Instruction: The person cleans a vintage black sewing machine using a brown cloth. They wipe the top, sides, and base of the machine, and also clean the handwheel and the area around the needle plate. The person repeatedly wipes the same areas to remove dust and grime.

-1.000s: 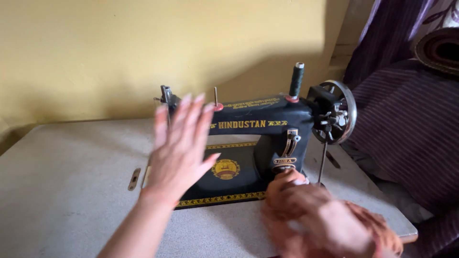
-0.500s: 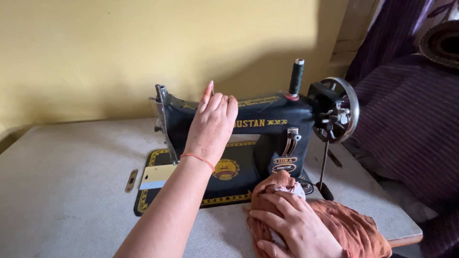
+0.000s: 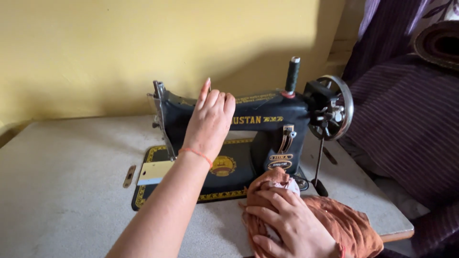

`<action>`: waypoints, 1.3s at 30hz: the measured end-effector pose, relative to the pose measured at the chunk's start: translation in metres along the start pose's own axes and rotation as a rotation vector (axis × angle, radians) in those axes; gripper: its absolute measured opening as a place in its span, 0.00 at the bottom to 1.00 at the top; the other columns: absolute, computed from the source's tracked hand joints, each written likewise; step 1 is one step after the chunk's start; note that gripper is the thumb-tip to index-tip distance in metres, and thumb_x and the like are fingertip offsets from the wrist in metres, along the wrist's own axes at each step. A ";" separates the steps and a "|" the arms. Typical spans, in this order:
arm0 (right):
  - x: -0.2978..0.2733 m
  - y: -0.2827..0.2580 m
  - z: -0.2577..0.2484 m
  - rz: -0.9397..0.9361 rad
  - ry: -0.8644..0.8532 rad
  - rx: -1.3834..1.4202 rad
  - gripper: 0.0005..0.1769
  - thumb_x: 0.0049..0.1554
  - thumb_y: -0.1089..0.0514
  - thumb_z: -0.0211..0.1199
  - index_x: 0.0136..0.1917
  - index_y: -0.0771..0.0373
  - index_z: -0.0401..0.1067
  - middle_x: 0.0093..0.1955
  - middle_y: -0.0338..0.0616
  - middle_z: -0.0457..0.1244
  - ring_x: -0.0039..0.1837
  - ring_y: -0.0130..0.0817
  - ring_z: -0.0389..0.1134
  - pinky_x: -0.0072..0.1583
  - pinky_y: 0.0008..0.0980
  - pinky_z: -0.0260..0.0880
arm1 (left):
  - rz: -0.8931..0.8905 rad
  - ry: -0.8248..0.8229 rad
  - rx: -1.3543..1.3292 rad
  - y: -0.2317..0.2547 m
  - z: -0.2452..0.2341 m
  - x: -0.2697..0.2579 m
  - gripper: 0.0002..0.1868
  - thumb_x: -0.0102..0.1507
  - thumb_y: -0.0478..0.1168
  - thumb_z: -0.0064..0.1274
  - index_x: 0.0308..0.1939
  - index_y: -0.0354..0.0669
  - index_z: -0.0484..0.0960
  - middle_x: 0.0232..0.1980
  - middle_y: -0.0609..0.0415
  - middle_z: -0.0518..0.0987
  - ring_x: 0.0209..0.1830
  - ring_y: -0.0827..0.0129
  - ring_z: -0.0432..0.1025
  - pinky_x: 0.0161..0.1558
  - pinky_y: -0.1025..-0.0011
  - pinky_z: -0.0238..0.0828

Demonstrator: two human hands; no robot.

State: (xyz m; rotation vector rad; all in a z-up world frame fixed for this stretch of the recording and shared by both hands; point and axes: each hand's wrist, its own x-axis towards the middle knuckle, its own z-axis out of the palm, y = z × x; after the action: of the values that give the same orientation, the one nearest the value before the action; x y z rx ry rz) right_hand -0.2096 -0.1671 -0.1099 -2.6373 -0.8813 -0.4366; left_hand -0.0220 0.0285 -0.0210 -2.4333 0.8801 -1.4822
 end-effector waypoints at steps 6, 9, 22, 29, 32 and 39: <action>0.003 0.002 0.001 -0.005 0.009 0.027 0.30 0.54 0.40 0.67 0.65 0.56 0.76 0.70 0.52 0.61 0.76 0.54 0.54 0.72 0.57 0.50 | -0.002 -0.004 -0.082 -0.001 -0.002 0.000 0.14 0.64 0.32 0.48 0.54 0.37 0.75 0.43 0.55 0.76 0.57 0.64 0.70 0.81 0.55 0.40; 0.002 0.001 0.002 -0.021 0.027 0.029 0.32 0.53 0.41 0.67 0.66 0.57 0.75 0.71 0.53 0.61 0.75 0.53 0.54 0.72 0.56 0.51 | 0.000 0.030 -0.061 -0.002 0.000 0.001 0.14 0.63 0.32 0.49 0.53 0.38 0.75 0.45 0.55 0.77 0.57 0.65 0.70 0.81 0.55 0.40; -0.003 -0.001 0.007 0.021 0.075 -0.091 0.32 0.50 0.37 0.66 0.64 0.52 0.76 0.70 0.48 0.61 0.75 0.51 0.53 0.70 0.59 0.45 | 0.010 0.012 -0.059 -0.003 0.001 0.001 0.14 0.63 0.32 0.48 0.53 0.37 0.75 0.45 0.54 0.77 0.58 0.64 0.70 0.81 0.56 0.40; -0.002 0.000 0.006 0.012 0.058 -0.089 0.33 0.51 0.37 0.67 0.65 0.53 0.76 0.71 0.48 0.61 0.76 0.53 0.52 0.70 0.63 0.45 | -0.040 -0.017 -0.049 0.004 -0.007 0.002 0.13 0.64 0.32 0.47 0.52 0.37 0.75 0.44 0.54 0.76 0.58 0.64 0.70 0.81 0.56 0.41; -0.001 0.004 0.012 0.090 -0.025 -0.024 0.32 0.53 0.36 0.67 0.65 0.53 0.75 0.74 0.49 0.59 0.79 0.54 0.51 0.70 0.61 0.46 | -0.025 -0.032 -0.114 0.000 -0.007 0.004 0.11 0.65 0.31 0.47 0.51 0.38 0.75 0.44 0.54 0.76 0.57 0.64 0.70 0.82 0.56 0.41; -0.006 0.001 0.011 0.005 0.069 -0.102 0.31 0.51 0.38 0.68 0.64 0.53 0.77 0.70 0.49 0.61 0.75 0.53 0.53 0.71 0.64 0.44 | 0.017 0.043 -0.002 -0.002 -0.005 0.001 0.12 0.62 0.31 0.47 0.50 0.37 0.75 0.44 0.53 0.76 0.56 0.65 0.71 0.80 0.57 0.42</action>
State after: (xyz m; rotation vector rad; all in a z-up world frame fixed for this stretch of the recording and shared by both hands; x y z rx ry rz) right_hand -0.2111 -0.1663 -0.1224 -2.6980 -0.8525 -0.5818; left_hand -0.0251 0.0305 -0.0173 -2.3976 0.9085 -1.5339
